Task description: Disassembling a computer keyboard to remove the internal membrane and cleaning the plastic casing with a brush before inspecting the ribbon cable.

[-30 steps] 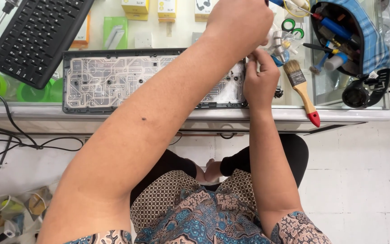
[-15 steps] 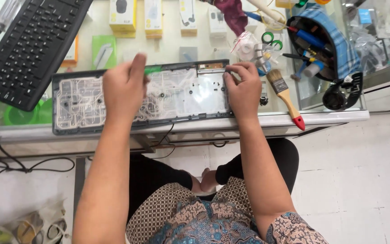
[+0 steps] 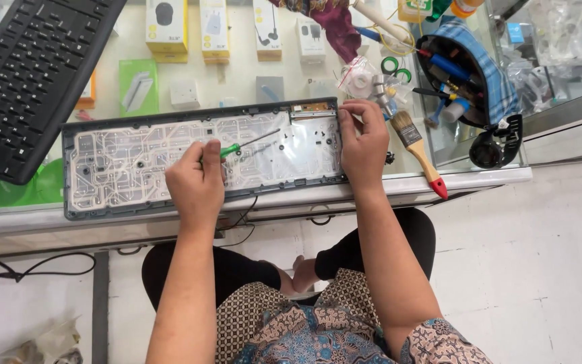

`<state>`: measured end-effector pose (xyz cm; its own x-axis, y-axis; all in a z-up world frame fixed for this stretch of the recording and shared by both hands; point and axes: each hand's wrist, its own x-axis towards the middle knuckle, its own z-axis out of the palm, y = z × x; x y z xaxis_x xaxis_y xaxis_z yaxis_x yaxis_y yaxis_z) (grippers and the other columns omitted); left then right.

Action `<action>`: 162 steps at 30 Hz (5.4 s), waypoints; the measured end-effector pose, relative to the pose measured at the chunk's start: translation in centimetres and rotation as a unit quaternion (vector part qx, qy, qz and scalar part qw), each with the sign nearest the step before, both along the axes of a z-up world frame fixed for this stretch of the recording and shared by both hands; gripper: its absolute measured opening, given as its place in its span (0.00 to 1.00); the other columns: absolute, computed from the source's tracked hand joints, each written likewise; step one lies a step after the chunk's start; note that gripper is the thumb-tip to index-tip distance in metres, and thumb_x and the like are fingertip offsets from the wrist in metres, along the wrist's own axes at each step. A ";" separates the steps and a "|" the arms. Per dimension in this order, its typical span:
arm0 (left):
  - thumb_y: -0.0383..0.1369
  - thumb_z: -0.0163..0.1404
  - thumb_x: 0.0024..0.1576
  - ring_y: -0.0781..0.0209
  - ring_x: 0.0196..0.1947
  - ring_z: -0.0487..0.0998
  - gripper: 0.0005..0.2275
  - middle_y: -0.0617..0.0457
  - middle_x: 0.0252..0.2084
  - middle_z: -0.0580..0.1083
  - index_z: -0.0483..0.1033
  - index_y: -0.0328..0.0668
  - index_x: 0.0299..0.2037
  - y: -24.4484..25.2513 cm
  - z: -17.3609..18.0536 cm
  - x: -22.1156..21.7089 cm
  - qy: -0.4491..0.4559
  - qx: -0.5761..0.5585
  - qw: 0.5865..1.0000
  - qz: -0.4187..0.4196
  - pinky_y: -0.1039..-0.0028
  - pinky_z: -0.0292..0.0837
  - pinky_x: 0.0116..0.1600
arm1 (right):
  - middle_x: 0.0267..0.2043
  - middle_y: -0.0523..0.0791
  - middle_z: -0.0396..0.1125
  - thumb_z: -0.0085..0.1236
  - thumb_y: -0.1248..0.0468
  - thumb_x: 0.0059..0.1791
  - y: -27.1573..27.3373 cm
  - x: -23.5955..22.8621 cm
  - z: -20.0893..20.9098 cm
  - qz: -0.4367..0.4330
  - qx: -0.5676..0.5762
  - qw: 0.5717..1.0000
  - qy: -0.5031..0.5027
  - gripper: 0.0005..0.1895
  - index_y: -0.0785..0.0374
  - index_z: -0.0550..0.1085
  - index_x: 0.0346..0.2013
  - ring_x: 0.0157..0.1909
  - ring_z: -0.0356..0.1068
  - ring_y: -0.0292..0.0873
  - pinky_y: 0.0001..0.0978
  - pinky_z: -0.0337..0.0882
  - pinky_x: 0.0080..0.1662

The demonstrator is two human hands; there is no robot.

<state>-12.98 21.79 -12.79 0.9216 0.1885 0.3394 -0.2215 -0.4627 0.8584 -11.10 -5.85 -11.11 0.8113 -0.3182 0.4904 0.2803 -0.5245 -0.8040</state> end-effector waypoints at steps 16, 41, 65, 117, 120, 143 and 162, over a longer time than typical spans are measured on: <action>0.47 0.46 0.72 0.58 0.15 0.73 0.23 0.56 0.11 0.68 0.75 0.47 0.24 0.4 -0.2 0.0 0.002 -0.005 1.000 0.001 0.70 0.71 0.31 | 0.38 0.42 0.73 0.64 0.71 0.50 -0.2 0.2 -0.4 0.062 -0.356 0.926 0.109 0.08 0.56 0.80 0.42 0.43 0.75 0.46 0.39 0.77 0.48; 0.43 0.45 0.72 0.58 0.19 0.73 0.20 0.51 0.14 0.68 0.75 0.45 0.27 0.3 0.5 -0.7 -0.024 -0.042 0.998 0.042 0.69 0.69 0.34 | 0.39 0.46 0.68 0.57 0.69 0.53 3.6 1.6 -1.2 0.201 -0.403 0.893 -0.004 0.05 0.57 0.77 0.41 0.45 0.72 0.49 0.40 0.76 0.47; 0.37 0.46 0.75 0.59 0.16 0.71 0.22 0.55 0.12 0.67 0.71 0.44 0.23 0.3 0.7 -0.9 -0.051 -0.051 0.997 0.032 0.71 0.70 0.35 | 0.41 0.43 0.71 0.64 0.68 0.54 -8.4 -8.1 1.8 -0.009 -0.221 0.964 0.148 0.04 0.58 0.78 0.43 0.42 0.74 0.46 0.37 0.74 0.44; 0.42 0.46 0.74 0.54 0.15 0.71 0.21 0.52 0.13 0.65 0.70 0.47 0.25 0.1 0.0 -0.6 -0.051 0.008 0.998 0.041 0.70 0.70 0.30 | 0.41 0.34 0.72 0.68 0.60 0.50 -4.7 1.2 1.5 0.029 -0.436 0.899 0.019 0.08 0.42 0.82 0.42 0.50 0.71 0.43 0.38 0.67 0.50; 0.43 0.46 0.73 0.52 0.15 0.71 0.21 0.51 0.13 0.65 0.70 0.47 0.25 0.2 -0.2 -0.7 -0.052 0.012 0.998 0.044 0.69 0.69 0.29 | 0.42 0.33 0.72 0.70 0.56 0.46 -3.2 2.5 1.0 0.031 -0.501 0.865 -0.014 0.09 0.39 0.81 0.41 0.49 0.70 0.41 0.36 0.66 0.50; 0.43 0.47 0.73 0.51 0.16 0.72 0.19 0.52 0.14 0.66 0.72 0.47 0.28 0.1 -0.3 -0.8 -0.065 0.031 0.997 0.041 0.68 0.70 0.29 | 0.30 0.39 0.72 0.70 0.59 0.49 -9.1 -7.6 -0.3 -0.083 -0.369 0.916 0.131 0.04 0.49 0.82 0.37 0.37 0.72 0.46 0.38 0.72 0.46; 0.38 0.49 0.68 0.61 0.28 0.79 0.11 0.48 0.30 0.75 0.68 0.37 0.48 -5.6 4.2 -1.8 0.079 -0.137 0.984 -0.078 0.75 0.77 0.27 | 0.66 0.46 0.68 0.60 0.47 0.54 -0.2 -6.4 1.4 0.073 -0.332 0.937 0.073 0.18 0.50 0.78 0.55 0.70 0.63 0.51 0.44 0.63 0.60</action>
<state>-14.80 16.14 -8.55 0.9837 0.1056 0.1458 -0.1253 -0.1796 0.9757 -17.46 -6.04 -9.73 0.8960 0.1387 0.4219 0.3014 -0.8876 -0.3483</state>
